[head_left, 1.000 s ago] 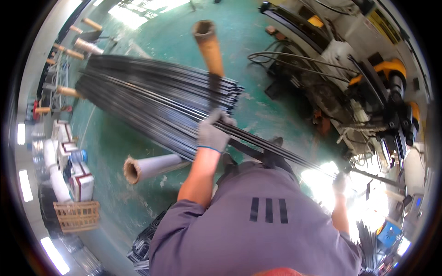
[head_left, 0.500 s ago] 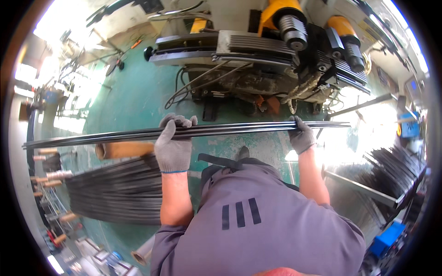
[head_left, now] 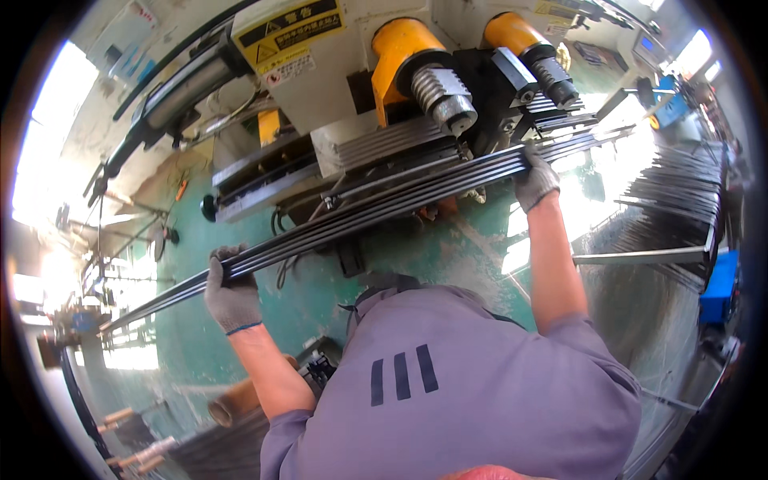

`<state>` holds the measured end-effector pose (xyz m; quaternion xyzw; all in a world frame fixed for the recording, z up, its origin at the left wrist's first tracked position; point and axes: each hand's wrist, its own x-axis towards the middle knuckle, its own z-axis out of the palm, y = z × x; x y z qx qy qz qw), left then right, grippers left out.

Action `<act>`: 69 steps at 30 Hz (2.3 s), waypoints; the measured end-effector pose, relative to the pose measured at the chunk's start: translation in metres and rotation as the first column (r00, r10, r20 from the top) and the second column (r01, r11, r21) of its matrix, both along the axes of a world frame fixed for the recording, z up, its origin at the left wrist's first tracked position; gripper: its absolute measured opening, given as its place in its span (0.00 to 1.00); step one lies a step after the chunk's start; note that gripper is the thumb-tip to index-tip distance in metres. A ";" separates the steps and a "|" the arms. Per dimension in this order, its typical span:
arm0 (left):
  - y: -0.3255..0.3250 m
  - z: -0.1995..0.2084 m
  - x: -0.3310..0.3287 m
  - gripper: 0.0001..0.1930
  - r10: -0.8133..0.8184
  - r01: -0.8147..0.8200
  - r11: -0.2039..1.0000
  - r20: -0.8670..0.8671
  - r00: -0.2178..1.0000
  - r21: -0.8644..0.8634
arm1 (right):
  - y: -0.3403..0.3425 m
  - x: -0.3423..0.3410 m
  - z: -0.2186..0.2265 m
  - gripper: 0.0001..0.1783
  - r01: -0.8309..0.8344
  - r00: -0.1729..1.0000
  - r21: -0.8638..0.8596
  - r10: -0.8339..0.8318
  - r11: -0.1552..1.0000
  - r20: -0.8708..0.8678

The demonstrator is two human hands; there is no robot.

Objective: The person picks up bundles of straight metal rods from a pile on the floor and places them into a yellow and grey bending machine. They operate the machine to bend the rods into a U-shape and then remove the finished pieces, stacking them on a nearby rack. The process is repeated with multiple bundles of rods.

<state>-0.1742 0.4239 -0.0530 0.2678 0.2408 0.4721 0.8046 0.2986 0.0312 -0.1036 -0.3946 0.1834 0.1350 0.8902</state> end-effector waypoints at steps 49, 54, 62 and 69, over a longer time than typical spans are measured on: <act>0.046 -0.057 0.154 0.21 -0.134 0.174 0.960 0.187 0.973 -0.219 | 0.014 -0.004 -0.119 0.42 -0.331 0.939 -0.242 0.344 0.912 0.014; 0.061 -0.062 0.149 0.18 0.010 -0.023 0.970 -0.055 0.998 -0.242 | -0.017 -0.031 -0.102 0.42 -0.179 0.969 -0.334 0.106 0.925 -0.223; 0.017 -0.059 0.188 0.20 -0.048 0.051 0.970 0.018 0.999 -0.236 | 0.007 -0.014 -0.101 0.41 -0.320 0.945 -0.344 0.273 0.883 -0.179; 0.005 -0.056 0.187 0.24 -0.169 0.199 0.940 0.128 0.977 -0.277 | 0.007 -0.001 -0.180 0.04 -0.618 0.762 -0.365 0.645 0.696 -0.059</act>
